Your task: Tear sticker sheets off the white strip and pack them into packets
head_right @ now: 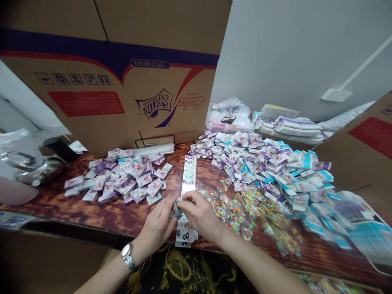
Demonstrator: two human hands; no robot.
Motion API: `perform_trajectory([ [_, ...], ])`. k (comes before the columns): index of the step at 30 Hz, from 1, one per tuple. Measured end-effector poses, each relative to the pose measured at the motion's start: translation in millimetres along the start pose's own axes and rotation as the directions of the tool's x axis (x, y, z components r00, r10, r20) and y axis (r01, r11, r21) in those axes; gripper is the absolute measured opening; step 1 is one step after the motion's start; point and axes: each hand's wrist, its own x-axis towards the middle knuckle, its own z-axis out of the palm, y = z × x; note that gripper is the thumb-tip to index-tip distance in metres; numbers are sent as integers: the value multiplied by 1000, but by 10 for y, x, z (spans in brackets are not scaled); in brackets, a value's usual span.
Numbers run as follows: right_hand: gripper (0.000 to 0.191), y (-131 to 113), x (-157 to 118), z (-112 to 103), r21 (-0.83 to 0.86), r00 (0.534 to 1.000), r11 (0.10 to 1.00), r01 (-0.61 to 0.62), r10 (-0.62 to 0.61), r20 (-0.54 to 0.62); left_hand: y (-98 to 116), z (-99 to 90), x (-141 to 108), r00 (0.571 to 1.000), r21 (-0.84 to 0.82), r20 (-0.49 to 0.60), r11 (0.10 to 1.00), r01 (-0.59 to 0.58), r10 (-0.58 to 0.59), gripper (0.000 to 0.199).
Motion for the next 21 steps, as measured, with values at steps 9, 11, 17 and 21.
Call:
perform_trajectory([
  [9,16,5,98,-204,87,978,990,-114,96,183,20,18,-2,1000,-5,-4,1000,-14,14,58],
  [11,8,-37,157,-234,134,964,968,-211,183,190,22,23,2,998,45,-22,997,-61,62,58],
  [17,17,-34,300,-181,163,905,899,-407,373,204,-15,63,-17,991,139,-40,983,-120,127,59],
  [21,23,-6,306,-142,142,873,889,-436,378,308,-9,82,-11,994,74,-32,992,-100,102,56],
])
